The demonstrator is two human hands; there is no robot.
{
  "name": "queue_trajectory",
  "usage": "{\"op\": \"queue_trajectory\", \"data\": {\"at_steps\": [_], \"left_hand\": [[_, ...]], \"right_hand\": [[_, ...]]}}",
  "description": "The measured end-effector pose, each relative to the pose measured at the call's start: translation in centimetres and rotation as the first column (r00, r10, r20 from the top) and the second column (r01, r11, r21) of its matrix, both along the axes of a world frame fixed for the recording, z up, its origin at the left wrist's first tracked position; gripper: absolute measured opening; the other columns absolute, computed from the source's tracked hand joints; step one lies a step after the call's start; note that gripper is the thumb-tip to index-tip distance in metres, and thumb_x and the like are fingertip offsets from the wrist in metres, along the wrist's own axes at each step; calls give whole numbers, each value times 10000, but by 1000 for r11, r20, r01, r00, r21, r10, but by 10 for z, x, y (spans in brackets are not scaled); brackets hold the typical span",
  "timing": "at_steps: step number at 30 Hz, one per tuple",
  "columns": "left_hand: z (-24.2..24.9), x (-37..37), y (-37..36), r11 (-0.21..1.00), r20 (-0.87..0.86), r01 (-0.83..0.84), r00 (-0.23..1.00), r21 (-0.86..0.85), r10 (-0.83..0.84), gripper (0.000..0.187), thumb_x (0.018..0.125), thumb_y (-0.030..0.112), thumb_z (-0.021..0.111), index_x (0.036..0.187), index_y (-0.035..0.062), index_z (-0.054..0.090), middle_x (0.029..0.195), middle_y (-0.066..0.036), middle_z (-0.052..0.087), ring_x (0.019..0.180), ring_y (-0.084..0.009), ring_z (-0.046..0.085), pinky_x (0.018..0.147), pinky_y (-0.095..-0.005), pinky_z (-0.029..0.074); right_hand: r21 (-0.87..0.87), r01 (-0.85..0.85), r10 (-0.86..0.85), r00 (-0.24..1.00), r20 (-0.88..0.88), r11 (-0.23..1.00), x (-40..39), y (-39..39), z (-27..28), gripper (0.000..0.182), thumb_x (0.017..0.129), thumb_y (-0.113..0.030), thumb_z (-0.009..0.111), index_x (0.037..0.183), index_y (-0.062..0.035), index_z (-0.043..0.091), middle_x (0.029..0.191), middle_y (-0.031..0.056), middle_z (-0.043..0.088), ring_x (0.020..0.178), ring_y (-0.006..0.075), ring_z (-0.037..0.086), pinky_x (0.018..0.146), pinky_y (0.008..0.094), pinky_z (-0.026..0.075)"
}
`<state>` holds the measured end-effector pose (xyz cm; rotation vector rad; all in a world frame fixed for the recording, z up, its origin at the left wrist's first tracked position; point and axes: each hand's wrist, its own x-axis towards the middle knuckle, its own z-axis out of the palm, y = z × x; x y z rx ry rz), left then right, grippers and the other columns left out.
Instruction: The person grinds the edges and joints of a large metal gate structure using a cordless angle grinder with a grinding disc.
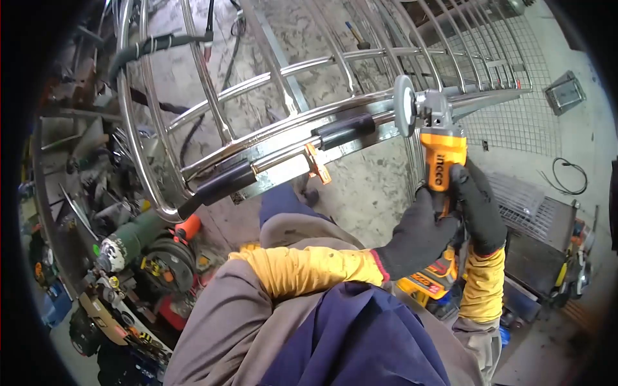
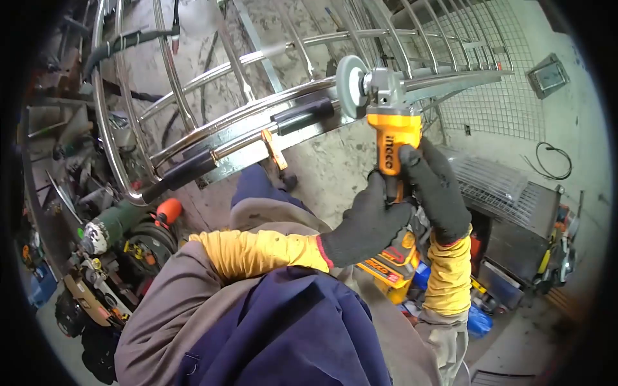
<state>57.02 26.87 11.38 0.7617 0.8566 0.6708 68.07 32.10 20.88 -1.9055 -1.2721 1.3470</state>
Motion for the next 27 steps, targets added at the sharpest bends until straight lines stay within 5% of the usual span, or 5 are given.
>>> {"op": "queue_trajectory", "data": {"at_steps": [2,4,10,13,27], "left_hand": [[18,-7,12,1000,55,-22,998,-17,23,521,968,233,709,1337,-11,432,1128,-289,716,1068,-508,708,891,-594,543],[31,-5,22,998,179,-52,982,-20,54,469,1001,175,697,1343,2,427,1032,-170,690,891,-270,737,771,-447,582],[43,-11,42,981,324,-196,927,-8,188,458,994,131,657,1375,-1,439,1116,-162,675,1002,-296,705,868,-459,570],[44,-37,45,984,377,-22,922,-176,88,472,999,154,633,1405,-10,457,1188,-185,653,1039,-300,672,898,-447,549],[36,-52,38,894,328,325,919,-309,-220,667,997,295,620,1525,4,335,1206,-235,672,1103,-364,703,958,-498,556]], "right_hand": [[-132,61,-56,998,35,989,-10,16,16,542,1111,-414,648,1474,-13,621,1145,18,720,982,84,637,855,261,515],[-119,123,-126,992,-19,985,-19,30,25,538,1108,-414,649,1469,-16,625,1158,36,730,1014,111,662,885,278,532],[-158,72,-74,997,-10,985,-34,55,44,645,1060,-378,689,1567,-9,538,1373,146,706,1205,207,686,1040,354,551],[-230,35,-26,999,44,973,-46,59,35,589,1027,-333,738,1507,-35,571,1019,2,659,790,64,615,654,232,500],[-370,67,-42,996,76,927,-41,30,25,706,1035,-272,721,1624,-4,440,1214,35,651,1050,106,598,893,276,523]]}}
